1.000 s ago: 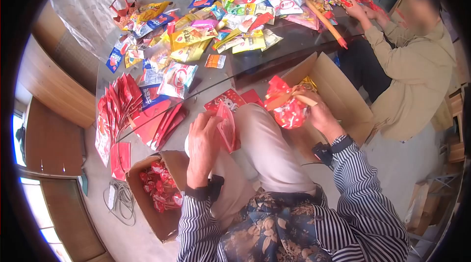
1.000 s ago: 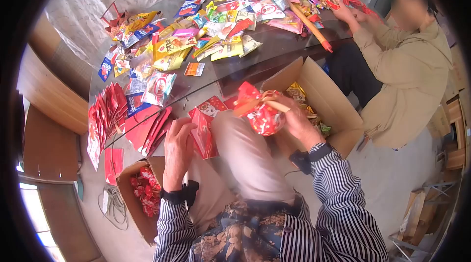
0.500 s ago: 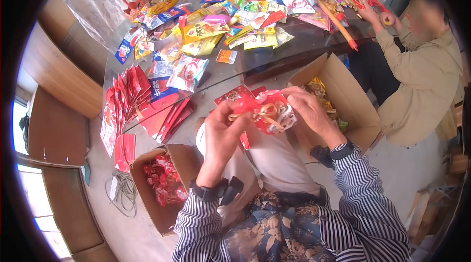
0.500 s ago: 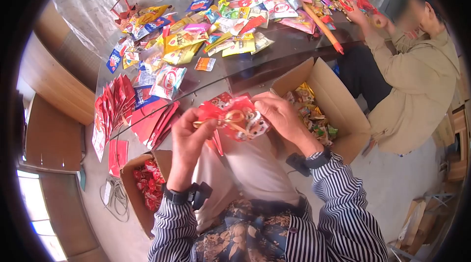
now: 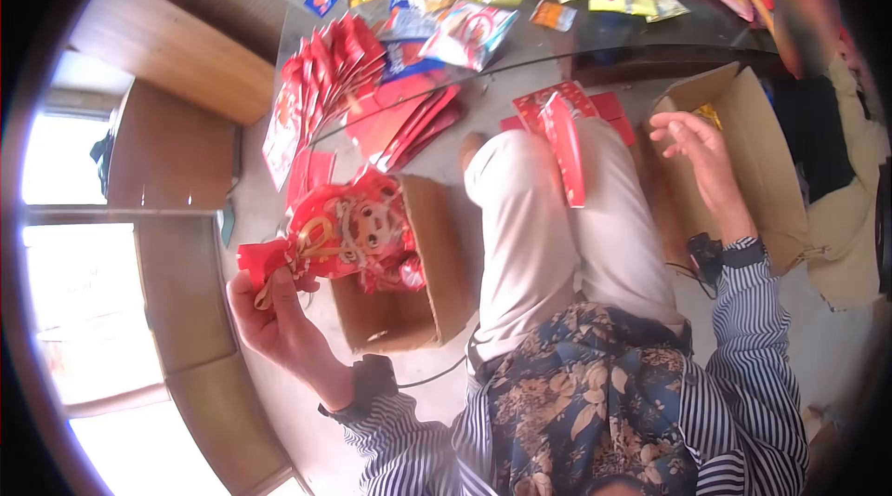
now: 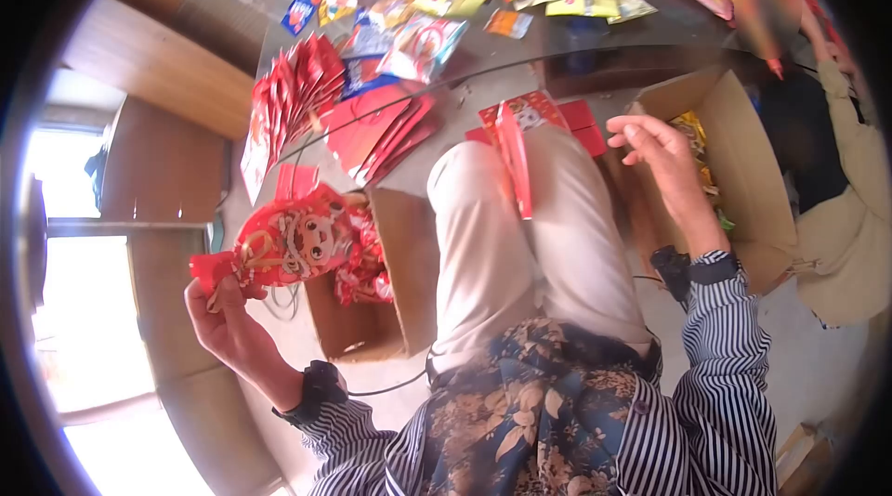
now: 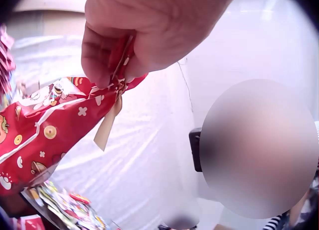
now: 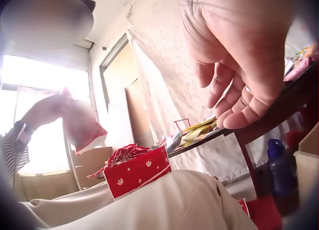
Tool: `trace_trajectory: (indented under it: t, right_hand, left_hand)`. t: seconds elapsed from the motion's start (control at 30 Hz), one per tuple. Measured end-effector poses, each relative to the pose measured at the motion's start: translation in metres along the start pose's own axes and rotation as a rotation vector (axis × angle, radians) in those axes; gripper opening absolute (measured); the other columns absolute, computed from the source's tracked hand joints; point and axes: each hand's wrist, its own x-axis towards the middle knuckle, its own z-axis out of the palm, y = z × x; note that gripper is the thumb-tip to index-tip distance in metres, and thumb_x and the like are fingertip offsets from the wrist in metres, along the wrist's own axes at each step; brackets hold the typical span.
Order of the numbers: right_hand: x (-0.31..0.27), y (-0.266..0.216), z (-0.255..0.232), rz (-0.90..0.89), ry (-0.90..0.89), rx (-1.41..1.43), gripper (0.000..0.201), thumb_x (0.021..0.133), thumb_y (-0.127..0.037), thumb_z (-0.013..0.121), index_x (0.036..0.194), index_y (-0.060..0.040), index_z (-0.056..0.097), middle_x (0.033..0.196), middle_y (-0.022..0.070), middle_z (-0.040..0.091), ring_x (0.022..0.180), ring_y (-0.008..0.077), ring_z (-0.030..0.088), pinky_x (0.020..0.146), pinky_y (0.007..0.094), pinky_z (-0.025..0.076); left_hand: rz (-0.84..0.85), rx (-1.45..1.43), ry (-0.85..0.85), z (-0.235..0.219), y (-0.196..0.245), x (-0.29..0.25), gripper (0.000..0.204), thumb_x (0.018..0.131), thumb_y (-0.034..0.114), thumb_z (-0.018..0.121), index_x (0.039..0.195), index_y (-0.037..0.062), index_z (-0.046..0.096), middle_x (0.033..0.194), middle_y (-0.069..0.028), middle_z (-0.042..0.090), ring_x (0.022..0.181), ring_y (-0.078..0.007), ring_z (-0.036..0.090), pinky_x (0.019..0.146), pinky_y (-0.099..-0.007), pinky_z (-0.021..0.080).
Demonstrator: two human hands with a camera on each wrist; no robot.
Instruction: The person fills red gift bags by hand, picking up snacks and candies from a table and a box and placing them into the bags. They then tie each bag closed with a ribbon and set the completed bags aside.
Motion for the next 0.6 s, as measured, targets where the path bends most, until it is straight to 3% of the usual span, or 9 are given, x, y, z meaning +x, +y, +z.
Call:
trace_trajectory:
  t: [0.1,0.13,0.37,0.43,0.6]
  right_hand:
    - [0.006,0.010,0.002,0.038,-0.017,-0.001,0.030,0.100,-0.025,0.052,0.115,-0.0027,0.066,0.115,0.0058,0.067,0.100,0.0120,0.063,0.078,0.0258,0.047]
    - [0.008,0.014,0.003,0.055,-0.022,-0.007,0.030,0.100,-0.025,0.052,0.115,-0.0027,0.066,0.115,0.0058,0.067,0.099,0.0121,0.063,0.079,0.0259,0.047]
    - [0.017,0.025,0.006,0.091,-0.035,-0.044,0.029,0.100,-0.024,0.053,0.115,-0.0026,0.065,0.115,0.0065,0.067,0.100,0.0127,0.063,0.079,0.0264,0.047]
    - [0.017,0.028,0.003,0.105,-0.032,-0.058,0.029,0.100,-0.024,0.053,0.116,-0.0027,0.065,0.115,0.0065,0.067,0.100,0.0127,0.063,0.079,0.0264,0.047]
    - [0.012,0.034,-0.006,0.159,0.002,-0.106,0.029,0.101,-0.024,0.053,0.116,-0.0030,0.064,0.114,0.0065,0.066,0.100,0.0128,0.063,0.079,0.0267,0.047]
  left_hand:
    - [-0.107,0.165,-0.019,-0.044,-0.037,-0.010,0.010,0.094,0.006,0.061,0.102,-0.0004,0.057,0.090,-0.0094,0.068,0.067,-0.0093,0.060,0.060,-0.0234,0.050]
    - [-0.187,0.155,0.012,-0.056,-0.052,-0.015,0.011,0.092,-0.001,0.060,0.102,-0.0005,0.059,0.086,-0.0064,0.066,0.067,-0.0088,0.060,0.061,-0.0222,0.051]
    - [-0.505,0.476,-0.173,-0.120,-0.163,-0.068,0.007,0.092,0.006,0.060,0.096,-0.0006,0.059,0.076,-0.0050,0.066,0.061,-0.0071,0.057,0.054,-0.0223,0.045]
    - [-0.590,0.507,-0.205,-0.128,-0.201,-0.084,0.006,0.090,0.006,0.062,0.093,0.0005,0.061,0.074,-0.0056,0.066,0.060,-0.0083,0.059,0.053,-0.0234,0.046]
    - [-0.722,0.741,-0.440,-0.125,-0.268,-0.112,0.015,0.081,0.013,0.068,0.088,0.0011,0.063,0.072,-0.0135,0.068,0.064,-0.0210,0.067,0.060,-0.0343,0.051]
